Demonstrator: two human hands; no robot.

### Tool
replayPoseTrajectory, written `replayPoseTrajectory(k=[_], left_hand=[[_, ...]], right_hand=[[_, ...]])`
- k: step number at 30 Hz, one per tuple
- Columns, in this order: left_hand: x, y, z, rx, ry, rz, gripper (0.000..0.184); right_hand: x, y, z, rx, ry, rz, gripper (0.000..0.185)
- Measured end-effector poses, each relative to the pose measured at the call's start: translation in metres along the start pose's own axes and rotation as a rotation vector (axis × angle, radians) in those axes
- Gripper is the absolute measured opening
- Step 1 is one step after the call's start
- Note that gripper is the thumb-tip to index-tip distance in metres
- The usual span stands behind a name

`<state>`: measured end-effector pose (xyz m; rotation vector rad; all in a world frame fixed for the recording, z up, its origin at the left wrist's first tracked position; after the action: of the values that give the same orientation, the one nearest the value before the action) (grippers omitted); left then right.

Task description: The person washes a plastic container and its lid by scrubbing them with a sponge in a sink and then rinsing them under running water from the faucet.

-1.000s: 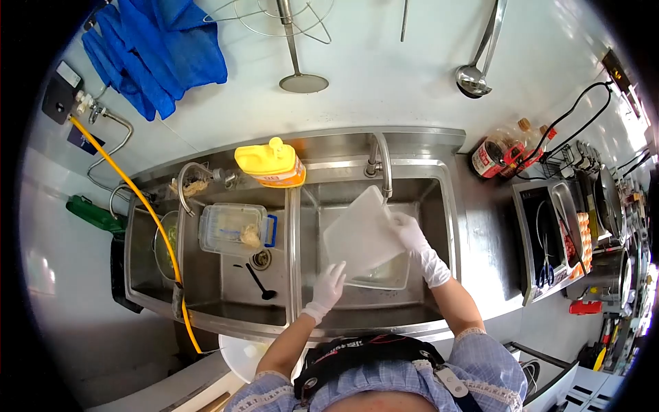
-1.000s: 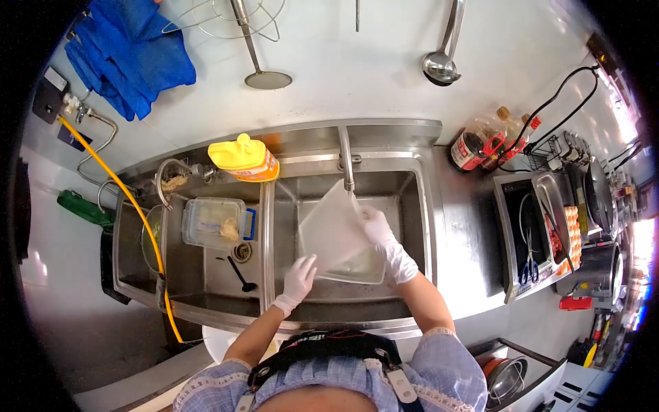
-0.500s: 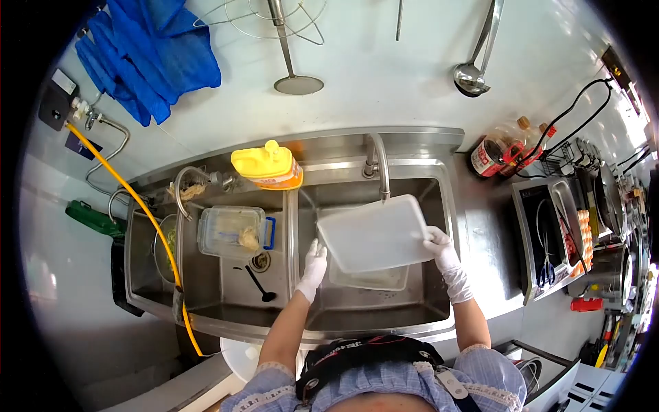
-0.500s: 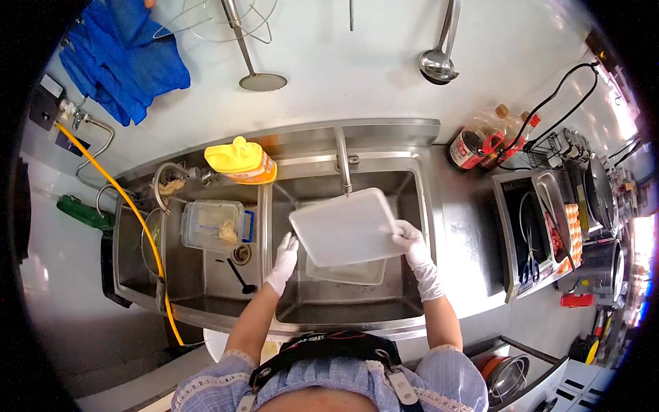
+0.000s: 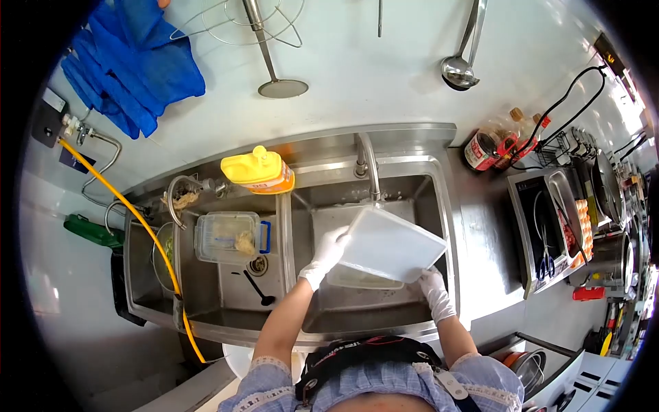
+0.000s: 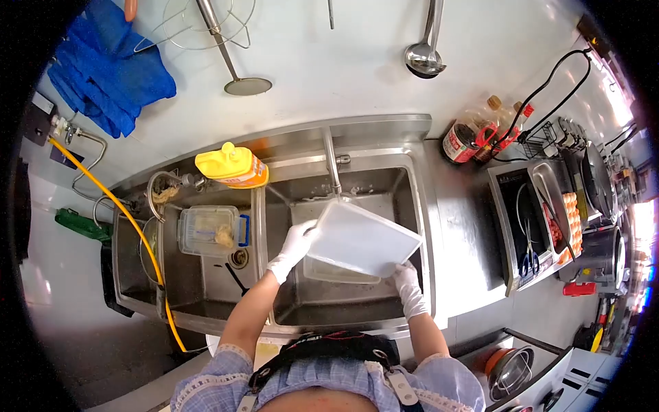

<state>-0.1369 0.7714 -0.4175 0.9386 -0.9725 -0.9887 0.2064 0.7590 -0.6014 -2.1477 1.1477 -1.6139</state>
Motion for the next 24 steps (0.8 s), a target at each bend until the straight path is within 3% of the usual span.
replayPoseTrajectory(k=[6, 9, 13, 16, 18, 22, 24], left_hand=[[-0.026, 0.042, -0.010, 0.016, -0.123, -0.020, 0.029], [-0.027, 0.073, -0.017, -0.150, -0.164, -0.197, 0.026], [-0.022, 0.049, 0.002, -0.160, -0.157, -0.138, 0.022], [-0.019, 0.014, 0.023, -0.205, -0.089, -0.102, 0.023], [-0.015, -0.003, 0.022, -0.154, -0.153, 0.017, 0.026], [-0.021, 0.006, 0.012, -0.029, -0.158, -0.036, 0.030], [-0.025, 0.019, 0.013, -0.121, -0.129, -0.067, 0.033]], right_hand=[[-0.036, 0.063, -0.009, -0.131, -0.089, -0.097, 0.043], [-0.036, 0.073, -0.031, -0.085, -0.107, -0.073, 0.051], [-0.036, 0.068, -0.027, -0.047, -0.014, -0.065, 0.051], [-0.043, 0.056, -0.020, -0.004, 0.054, -0.001, 0.037], [-0.046, 0.047, -0.025, 0.071, 0.026, 0.021, 0.043], [-0.037, 0.014, -0.038, 0.207, -0.008, 0.162, 0.040], [-0.014, -0.033, -0.057, 0.657, 0.080, 0.412, 0.036]])
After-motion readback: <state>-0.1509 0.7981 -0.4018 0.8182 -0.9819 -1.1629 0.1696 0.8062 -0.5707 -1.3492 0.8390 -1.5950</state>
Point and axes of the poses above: each hand's wrist, its own x-axis away from the middle knuckle, its own z-axis out of the back of the hand, y = z × x, the point moved 10 cm from there along -x, towards the middle knuckle, and after that the axes turned 1 degree about z, right-handed, at the moved point
